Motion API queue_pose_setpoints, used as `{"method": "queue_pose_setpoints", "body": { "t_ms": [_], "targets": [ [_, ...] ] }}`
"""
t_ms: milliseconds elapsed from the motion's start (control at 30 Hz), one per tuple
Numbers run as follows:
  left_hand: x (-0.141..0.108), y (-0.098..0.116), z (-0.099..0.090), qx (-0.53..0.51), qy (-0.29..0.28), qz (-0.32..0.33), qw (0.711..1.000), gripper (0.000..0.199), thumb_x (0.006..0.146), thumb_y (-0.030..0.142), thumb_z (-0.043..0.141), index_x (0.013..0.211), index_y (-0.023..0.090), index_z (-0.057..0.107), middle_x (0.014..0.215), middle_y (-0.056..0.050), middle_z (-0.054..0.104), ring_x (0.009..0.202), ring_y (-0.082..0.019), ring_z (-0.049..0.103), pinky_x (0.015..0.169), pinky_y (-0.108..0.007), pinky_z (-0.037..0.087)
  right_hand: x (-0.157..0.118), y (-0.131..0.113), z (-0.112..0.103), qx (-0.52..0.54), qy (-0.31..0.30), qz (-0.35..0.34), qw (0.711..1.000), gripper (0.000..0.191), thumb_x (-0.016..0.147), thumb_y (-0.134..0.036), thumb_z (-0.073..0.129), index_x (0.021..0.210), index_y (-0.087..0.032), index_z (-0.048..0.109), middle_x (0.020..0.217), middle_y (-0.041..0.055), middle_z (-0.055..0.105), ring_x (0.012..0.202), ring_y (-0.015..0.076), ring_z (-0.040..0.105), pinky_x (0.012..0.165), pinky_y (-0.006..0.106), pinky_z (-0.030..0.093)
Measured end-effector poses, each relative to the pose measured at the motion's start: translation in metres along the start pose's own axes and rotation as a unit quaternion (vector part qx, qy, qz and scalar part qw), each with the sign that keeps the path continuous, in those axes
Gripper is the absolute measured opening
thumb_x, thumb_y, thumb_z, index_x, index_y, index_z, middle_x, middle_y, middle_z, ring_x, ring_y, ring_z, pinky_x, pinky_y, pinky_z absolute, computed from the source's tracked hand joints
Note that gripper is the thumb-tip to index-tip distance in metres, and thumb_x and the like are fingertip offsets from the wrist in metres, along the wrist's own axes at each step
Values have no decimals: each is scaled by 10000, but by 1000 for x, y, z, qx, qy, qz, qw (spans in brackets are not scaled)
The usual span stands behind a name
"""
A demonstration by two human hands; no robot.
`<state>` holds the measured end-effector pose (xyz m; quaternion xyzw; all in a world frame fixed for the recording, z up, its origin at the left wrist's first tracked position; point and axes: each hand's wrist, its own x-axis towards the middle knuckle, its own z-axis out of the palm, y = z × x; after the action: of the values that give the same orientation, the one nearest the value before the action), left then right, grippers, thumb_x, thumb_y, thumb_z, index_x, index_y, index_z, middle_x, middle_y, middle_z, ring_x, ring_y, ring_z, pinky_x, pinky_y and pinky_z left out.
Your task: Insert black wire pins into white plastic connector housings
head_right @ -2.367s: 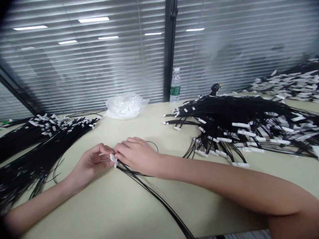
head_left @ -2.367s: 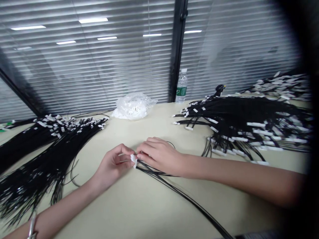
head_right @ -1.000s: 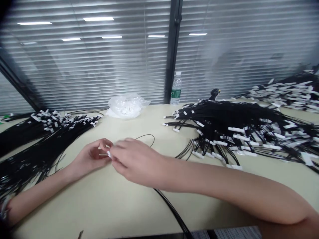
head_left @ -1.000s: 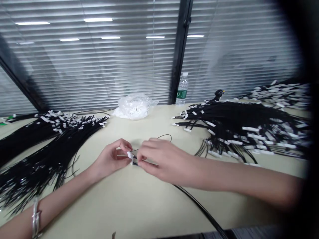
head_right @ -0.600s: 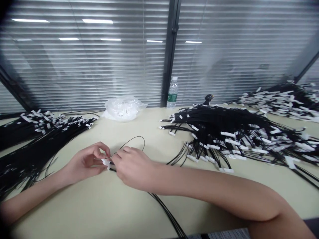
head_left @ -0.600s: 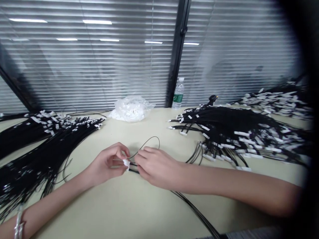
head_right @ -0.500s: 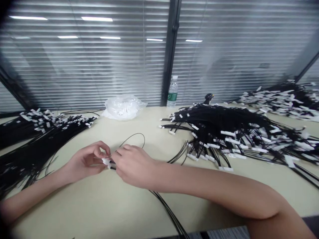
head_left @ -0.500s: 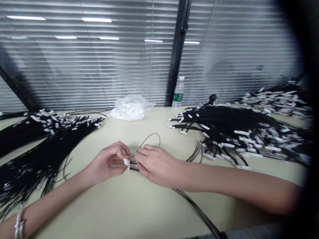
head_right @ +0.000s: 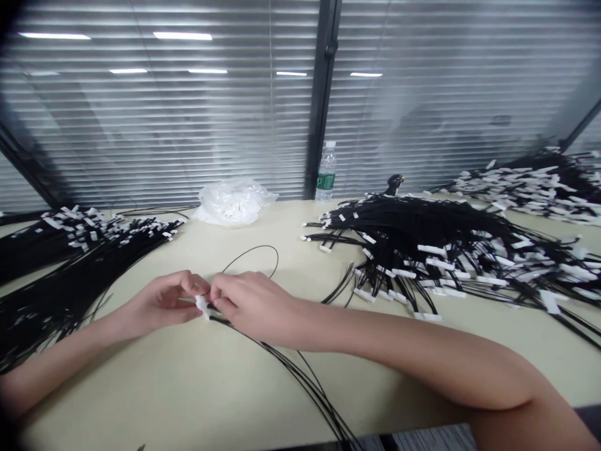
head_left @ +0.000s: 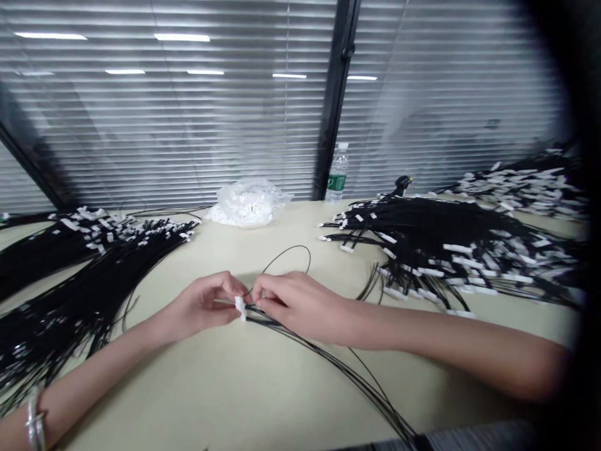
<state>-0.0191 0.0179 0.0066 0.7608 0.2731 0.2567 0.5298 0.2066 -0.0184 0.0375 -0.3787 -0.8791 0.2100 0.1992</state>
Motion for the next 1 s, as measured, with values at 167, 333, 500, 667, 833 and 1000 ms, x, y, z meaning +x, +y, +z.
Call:
{"method": "queue_pose_setpoints", "body": {
  "t_ms": [167,333,500,667,833,1000],
  "targets": [
    [0,-1,-2,-26,-4,-30,999,167,793,123,591,858,156,441,953,-48,594,862,-130,604,759,-294,463,5,8,3,186,-29,35,981,171,860,-317,437,918,-203,551,682,-25,567,578,55,470,502,169,336],
    [0,0,-1,-43,-12,-28,999,164,804,123,580,840,160,425,938,-46,622,880,-149,616,774,-319,463,11,4,-4,425,-94,92,896,176,830,-267,497,932,-151,582,850,45,616,732,79,577,708,215,475],
    [1,-2,0,-56,12,-27,998,201,785,119,604,812,165,409,928,-39,635,827,-139,623,733,-297,474,11,-5,-33,653,-50,143,742,240,825,-138,397,942,-96,602,944,88,625,848,101,616,840,220,484],
    [4,-4,2,-95,30,-54,994,235,757,119,639,808,160,414,961,-65,636,876,-186,632,780,-370,473,5,1,-84,619,145,59,770,168,819,-175,538,973,-142,596,970,32,601,867,67,584,807,165,488],
    [5,-2,3,-110,47,-69,990,246,734,111,659,797,156,426,955,-68,644,863,-175,633,758,-344,478,-13,3,-127,476,363,-68,798,53,827,-211,561,857,-191,599,733,-26,451,632,16,451,605,120,429],
    [5,1,6,-114,49,-82,989,252,731,129,656,787,158,413,934,-74,648,800,-156,628,680,-321,505,-30,-18,-128,311,453,-115,828,128,866,-243,498,846,-229,624,882,6,495,867,79,506,863,210,427]
  ]
}}
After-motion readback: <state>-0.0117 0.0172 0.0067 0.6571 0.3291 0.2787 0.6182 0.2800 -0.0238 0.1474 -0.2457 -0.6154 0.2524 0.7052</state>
